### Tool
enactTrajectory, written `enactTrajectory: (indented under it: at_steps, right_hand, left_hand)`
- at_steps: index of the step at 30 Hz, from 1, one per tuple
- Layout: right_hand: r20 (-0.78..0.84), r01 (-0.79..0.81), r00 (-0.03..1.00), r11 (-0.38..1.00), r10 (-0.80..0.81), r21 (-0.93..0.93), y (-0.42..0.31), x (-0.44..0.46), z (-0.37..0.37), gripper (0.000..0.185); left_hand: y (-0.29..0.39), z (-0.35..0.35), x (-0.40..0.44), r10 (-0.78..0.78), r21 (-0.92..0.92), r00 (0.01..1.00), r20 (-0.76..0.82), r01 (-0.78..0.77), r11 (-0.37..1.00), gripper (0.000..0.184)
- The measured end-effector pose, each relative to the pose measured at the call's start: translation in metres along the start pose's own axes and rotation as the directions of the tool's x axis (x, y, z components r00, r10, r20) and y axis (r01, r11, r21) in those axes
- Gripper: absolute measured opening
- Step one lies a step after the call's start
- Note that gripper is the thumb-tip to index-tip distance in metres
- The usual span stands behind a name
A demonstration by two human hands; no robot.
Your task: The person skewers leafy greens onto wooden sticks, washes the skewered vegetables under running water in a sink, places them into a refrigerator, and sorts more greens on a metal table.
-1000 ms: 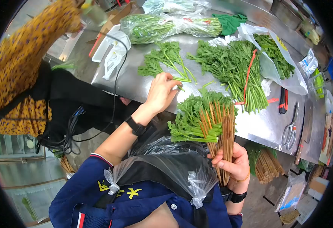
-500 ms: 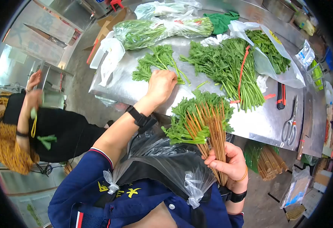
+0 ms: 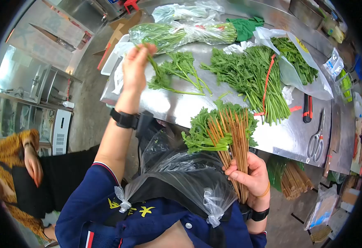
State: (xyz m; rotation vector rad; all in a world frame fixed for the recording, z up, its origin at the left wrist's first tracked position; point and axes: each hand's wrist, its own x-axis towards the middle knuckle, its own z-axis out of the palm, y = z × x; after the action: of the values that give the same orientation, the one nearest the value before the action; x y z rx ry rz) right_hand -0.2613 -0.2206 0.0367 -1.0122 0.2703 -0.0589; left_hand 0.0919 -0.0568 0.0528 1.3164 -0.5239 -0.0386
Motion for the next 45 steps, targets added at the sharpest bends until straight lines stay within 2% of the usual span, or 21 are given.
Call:
enactTrajectory:
  at_steps: [3,4,6,7,9,10,12,13,15,16,17,19,21,25,26,29,32,35,38,41,45]
  right_hand:
    - [-0.002,-0.013,1.0,0.999,0.013,-0.033,0.0,0.002,0.005,0.025]
    - [-0.013,-0.032,0.999,0.998,0.031,-0.061,0.0,0.002,0.006,0.025]
    - [-0.024,-0.049,0.999,0.996,0.047,-0.075,0.0,0.002,0.007,0.025]
    - [-0.042,-0.072,0.997,0.994,0.068,-0.086,0.0,0.002,0.007,0.025]
    - [-0.043,-0.056,0.998,0.996,0.053,-0.072,0.0,0.003,0.009,0.025]
    - [-0.048,-0.042,0.998,0.998,0.039,-0.056,0.0,0.004,0.011,0.024]
    - [-0.061,-0.023,0.998,1.0,0.021,-0.018,0.0,0.006,0.014,0.023]
    - [-0.068,-0.003,0.998,1.0,0.004,0.015,0.0,0.007,0.016,0.021]
    - [-0.074,0.002,0.997,1.0,-0.002,0.006,-0.002,0.009,0.019,0.021]
    - [-0.067,0.0,0.998,1.0,0.0,-0.007,-0.003,0.011,0.021,0.023]
    - [-0.057,-0.004,0.998,1.0,0.003,-0.021,-0.004,0.012,0.023,0.025]
    - [-0.036,-0.028,0.999,0.998,0.026,-0.059,-0.007,0.015,0.029,0.028]
    - [0.058,0.028,0.998,0.986,-0.019,-0.163,-0.007,0.019,0.033,0.027]
    - [-0.034,-0.054,0.998,0.938,0.045,-0.343,-0.008,0.019,0.048,0.022]
    - [-0.035,-0.054,0.998,0.938,0.044,-0.344,-0.007,0.019,0.049,0.021]
    - [0.018,0.023,1.0,0.915,-0.017,-0.404,-0.002,0.022,0.045,0.021]
    - [-0.023,-0.024,1.0,0.915,0.016,-0.402,-0.001,0.021,0.043,0.024]
    - [0.0,-0.067,0.997,0.915,0.073,-0.398,-0.002,0.021,0.04,0.024]
    - [-0.021,-0.072,0.997,0.926,0.069,-0.37,-0.005,0.024,0.048,0.021]
    - [0.042,-0.097,0.992,0.918,0.123,-0.384,-0.008,0.024,0.047,0.017]
    - [0.009,-0.086,0.995,0.921,0.097,-0.379,-0.006,0.025,0.048,0.012]
  left_hand:
    - [0.038,-0.014,0.03,0.07,-0.167,0.994,-0.082,-0.083,0.982,0.014]
    - [0.048,-0.016,0.035,0.078,-0.167,0.993,-0.084,-0.091,0.982,0.014]
    - [0.06,-0.019,0.04,0.007,-0.31,0.99,-0.14,-0.05,0.949,0.02]
    - [0.063,-0.022,0.04,0.009,-0.311,0.99,-0.141,-0.053,0.949,0.02]
    - [0.068,-0.025,0.038,-0.04,-0.442,0.979,0.198,0.126,0.888,0.029]
    - [0.079,-0.01,0.023,-0.128,-0.355,0.971,0.203,0.195,0.914,0.036]
    - [0.085,0.005,-0.007,-0.278,-0.194,0.891,0.358,0.362,0.912,0.037]
    - [0.085,0.014,-0.029,-0.278,-0.076,0.864,0.42,0.339,0.938,0.04]
    - [0.09,0.024,-0.067,-0.405,0.126,0.746,0.53,0.402,0.907,0.043]
    - [0.091,0.025,-0.082,-0.404,0.199,0.674,0.618,0.363,0.91,0.043]
    - [0.098,0.027,-0.097,-0.56,0.247,0.565,0.606,0.536,0.807,0.042]
    - [0.092,0.024,-0.12,-0.602,0.234,0.5,0.622,0.615,0.753,0.036]
    - [0.098,0.022,-0.131,-0.617,0.176,0.516,0.595,0.665,0.726,0.031]
    - [0.107,0.013,-0.132,-0.627,0.071,0.539,0.562,0.725,0.686,0.021]
    - [0.105,0.011,-0.133,-0.615,0.099,0.579,0.535,0.681,0.726,0.02]
    - [0.108,0.01,-0.131,-0.643,0.152,0.571,0.51,0.676,0.721,0.023]
    - [0.099,0.012,-0.133,-0.622,0.093,0.6,0.504,0.678,0.73,0.025]
    - [0.096,0.015,-0.136,-0.617,0.067,0.606,0.502,0.684,0.726,0.024]
    - [0.092,0.016,-0.138,-0.589,0.03,0.624,0.514,0.672,0.74,0.024]
    - [0.095,0.018,-0.138,-0.609,0.079,0.613,0.502,0.669,0.739,0.024]
    - [0.093,0.02,-0.138,-0.621,0.097,0.618,0.481,0.667,0.739,0.023]
